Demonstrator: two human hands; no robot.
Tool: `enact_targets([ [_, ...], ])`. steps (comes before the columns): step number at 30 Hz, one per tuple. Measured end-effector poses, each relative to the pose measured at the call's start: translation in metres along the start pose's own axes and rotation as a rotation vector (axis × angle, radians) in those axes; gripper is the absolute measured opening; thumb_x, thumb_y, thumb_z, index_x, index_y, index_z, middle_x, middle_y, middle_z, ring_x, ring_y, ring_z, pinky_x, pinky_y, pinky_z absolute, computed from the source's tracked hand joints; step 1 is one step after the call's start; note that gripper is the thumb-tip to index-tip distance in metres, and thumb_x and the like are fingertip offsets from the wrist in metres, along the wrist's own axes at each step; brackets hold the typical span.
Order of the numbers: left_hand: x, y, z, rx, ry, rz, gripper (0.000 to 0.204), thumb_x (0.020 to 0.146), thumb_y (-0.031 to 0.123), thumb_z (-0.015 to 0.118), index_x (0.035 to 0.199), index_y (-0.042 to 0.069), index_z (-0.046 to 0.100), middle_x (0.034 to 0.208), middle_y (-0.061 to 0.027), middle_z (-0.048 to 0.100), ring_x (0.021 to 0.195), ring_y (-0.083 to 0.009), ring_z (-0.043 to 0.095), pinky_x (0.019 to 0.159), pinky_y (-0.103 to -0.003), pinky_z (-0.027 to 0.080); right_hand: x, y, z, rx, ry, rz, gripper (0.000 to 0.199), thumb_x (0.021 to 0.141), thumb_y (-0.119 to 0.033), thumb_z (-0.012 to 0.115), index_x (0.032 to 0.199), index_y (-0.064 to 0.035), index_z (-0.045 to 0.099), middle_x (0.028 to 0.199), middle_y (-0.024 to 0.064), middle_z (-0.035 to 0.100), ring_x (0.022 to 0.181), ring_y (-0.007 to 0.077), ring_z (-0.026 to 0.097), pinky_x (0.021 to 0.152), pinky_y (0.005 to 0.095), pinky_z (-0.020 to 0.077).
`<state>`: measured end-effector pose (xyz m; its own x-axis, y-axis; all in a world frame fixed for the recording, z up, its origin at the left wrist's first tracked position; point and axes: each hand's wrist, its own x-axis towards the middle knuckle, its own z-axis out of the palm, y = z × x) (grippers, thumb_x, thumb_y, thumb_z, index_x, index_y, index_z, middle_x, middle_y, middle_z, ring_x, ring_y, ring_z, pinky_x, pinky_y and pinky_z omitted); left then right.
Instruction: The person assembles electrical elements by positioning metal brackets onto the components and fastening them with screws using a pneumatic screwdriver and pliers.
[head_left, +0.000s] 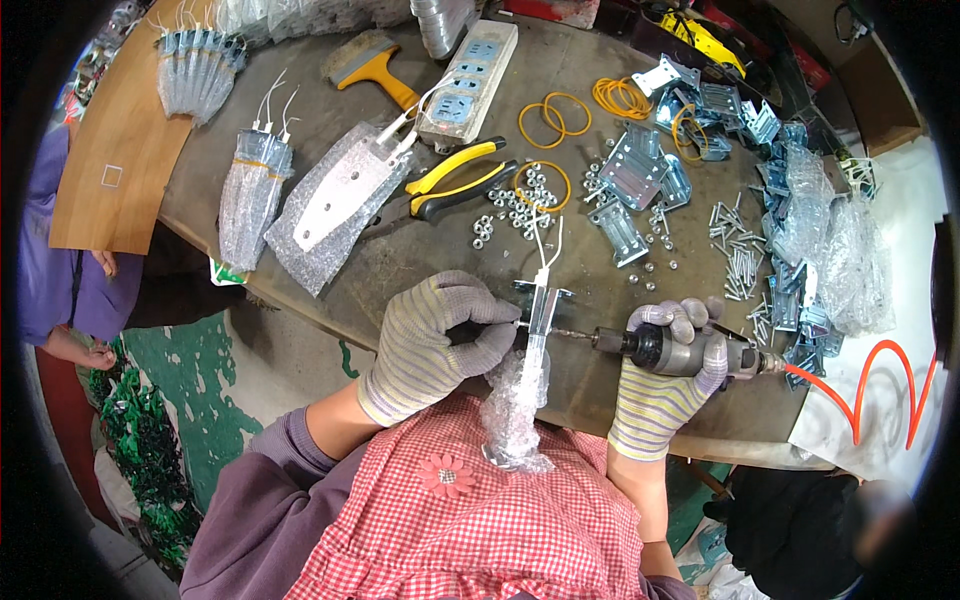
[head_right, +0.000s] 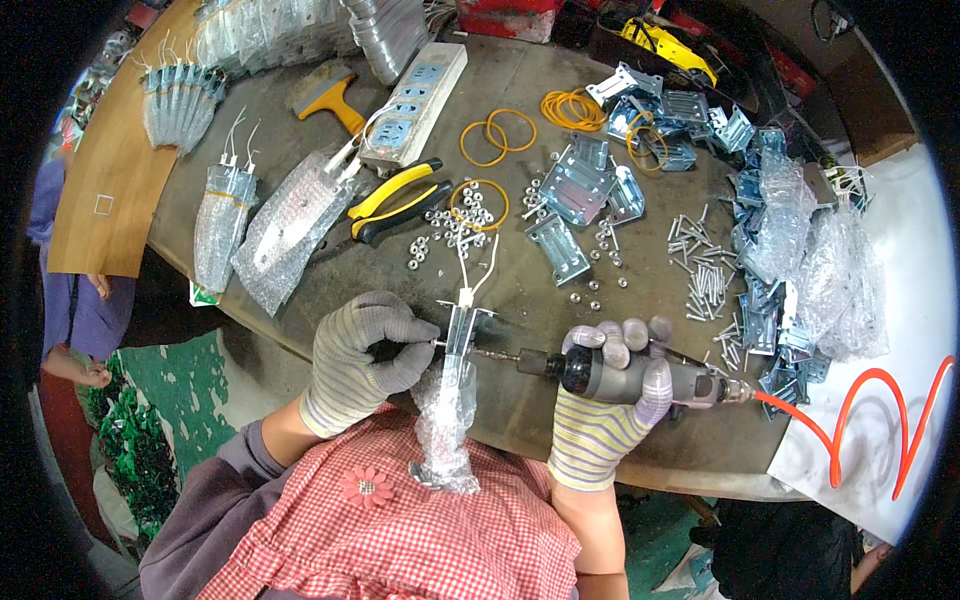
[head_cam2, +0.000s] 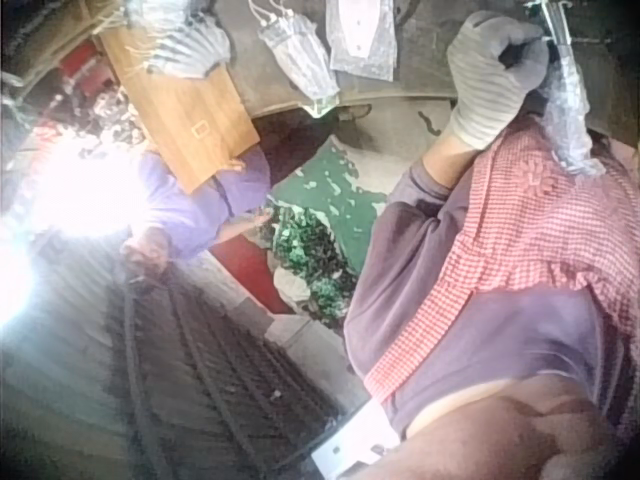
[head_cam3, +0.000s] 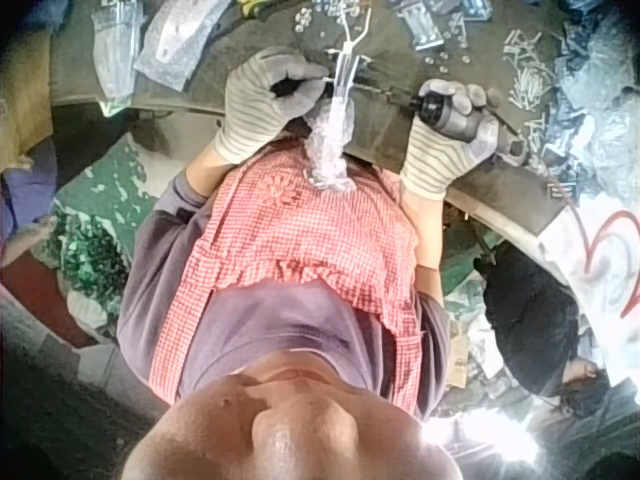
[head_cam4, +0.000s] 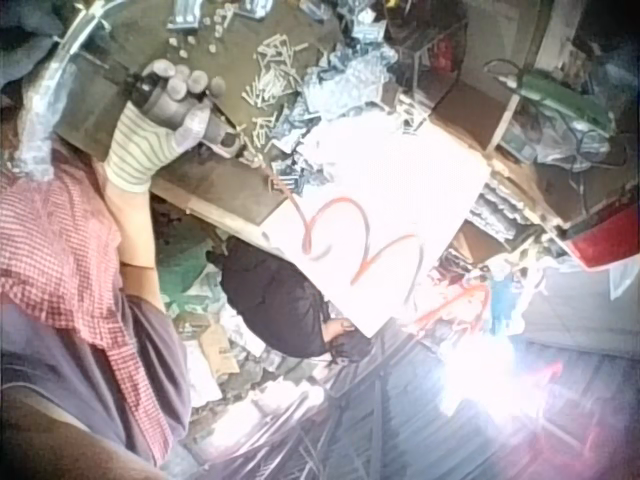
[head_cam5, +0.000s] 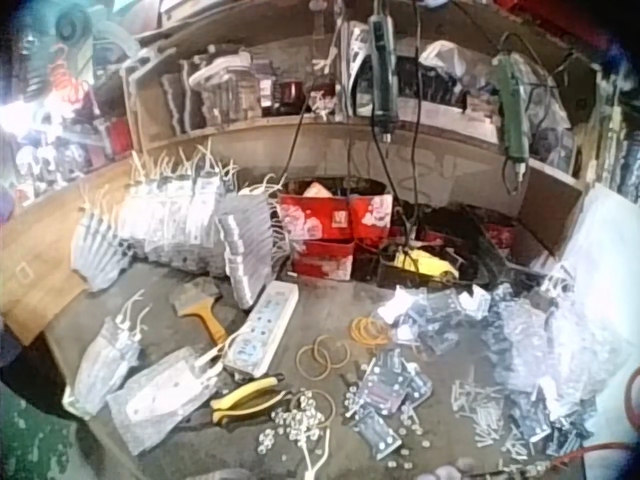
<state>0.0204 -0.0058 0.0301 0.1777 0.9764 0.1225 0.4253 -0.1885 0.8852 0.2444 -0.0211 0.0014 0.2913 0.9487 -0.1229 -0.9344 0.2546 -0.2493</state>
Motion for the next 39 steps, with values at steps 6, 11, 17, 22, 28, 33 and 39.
enact_targets([
  [6, 0.002, 0.002, -0.001, 0.029, 0.004, 0.045, 0.015, 0.07, 0.009, 0.078, 0.083, 0.006, 0.073, 0.077, -0.0066, 0.065, 0.072, -0.0194, 0.063, 0.066, -0.029, 0.049, 0.0, -0.001, -0.001, 0.021, -0.014, -0.001, 0.033, 0.086, -0.012, 0.064, 0.118, -0.01, 0.056, 0.092, 0.0012, 0.05, 0.082, 0.0143, 0.05, 0.09, 0.0374, 0.0423],
  [11, 0.003, 0.001, -0.003, 0.01, -0.055, -0.001, 0.015, 0.071, 0.012, 0.077, 0.083, 0.005, 0.072, 0.077, -0.0072, 0.066, 0.071, -0.021, 0.064, 0.068, -0.03, 0.049, 0.001, -0.001, -0.006, 0.047, -0.05, 0.019, 0.039, 0.087, -0.012, 0.064, 0.124, -0.0094, 0.056, 0.093, 0.0016, 0.051, 0.082, 0.0144, 0.05, 0.091, 0.0371, 0.043],
  [17, 0.007, 0.008, -0.004, -0.037, -0.107, -0.07, 0.011, 0.079, 0.01, 0.071, 0.088, 0.004, 0.071, 0.085, -0.0087, 0.068, 0.077, -0.0223, 0.066, 0.071, -0.03, 0.051, 0.0, 0.002, 0.001, 0.024, 0.002, 0.025, 0.054, 0.087, -0.015, 0.065, 0.137, -0.0068, 0.048, 0.094, 0.0014, 0.051, 0.083, 0.0141, 0.053, 0.091, 0.0384, 0.0459],
  [22, 0.006, -0.008, -0.007, -0.048, -0.151, 0.018, 0.016, 0.081, 0.012, 0.07, 0.095, 0.005, 0.071, 0.092, -0.01, 0.069, 0.084, -0.0243, 0.067, 0.077, -0.032, 0.052, 0.001, 0.0, 0.0, 0.014, -0.037, 0.022, 0.054, 0.088, -0.017, 0.065, 0.139, -0.0103, 0.047, 0.096, 0.0013, 0.052, 0.083, 0.0135, 0.051, 0.091, 0.0363, 0.044],
  [28, 0.007, -0.007, -0.012, -0.073, -0.246, 0.032, 0.021, 0.081, 0.014, 0.07, 0.101, 0.007, 0.071, 0.095, -0.0099, 0.069, 0.089, -0.0249, 0.067, 0.081, -0.033, 0.052, 0.002, 0.0, -0.002, 0.011, -0.043, 0.02, 0.055, 0.088, -0.016, 0.065, 0.139, -0.0085, 0.047, 0.095, 0.0015, 0.051, 0.083, 0.0135, 0.052, 0.092, 0.037, 0.0451],
  [33, 0.005, -0.008, -0.01, -0.067, -0.23, -0.001, 0.022, 0.08, 0.015, 0.074, 0.1, 0.008, 0.073, 0.094, -0.0089, 0.069, 0.089, -0.0241, 0.067, 0.08, -0.032, 0.052, 0.002, 0.0, -0.002, 0.005, -0.044, 0.021, 0.057, 0.087, -0.015, 0.065, 0.14, -0.0067, 0.045, 0.094, 0.002, 0.051, 0.084, 0.0141, 0.054, 0.091, 0.0373, 0.0465],
  [39, 0.004, -0.01, -0.01, -0.056, -0.208, 0.042, 0.023, 0.079, 0.014, 0.076, 0.101, 0.009, 0.075, 0.094, -0.009, 0.069, 0.087, -0.0232, 0.068, 0.076, -0.031, 0.053, 0.002, 0.0, -0.003, 0.005, -0.043, 0.012, 0.058, 0.087, -0.015, 0.065, 0.141, -0.0073, 0.044, 0.095, 0.002, 0.051, 0.084, 0.0135, 0.054, 0.091, 0.0371, 0.0468],
])
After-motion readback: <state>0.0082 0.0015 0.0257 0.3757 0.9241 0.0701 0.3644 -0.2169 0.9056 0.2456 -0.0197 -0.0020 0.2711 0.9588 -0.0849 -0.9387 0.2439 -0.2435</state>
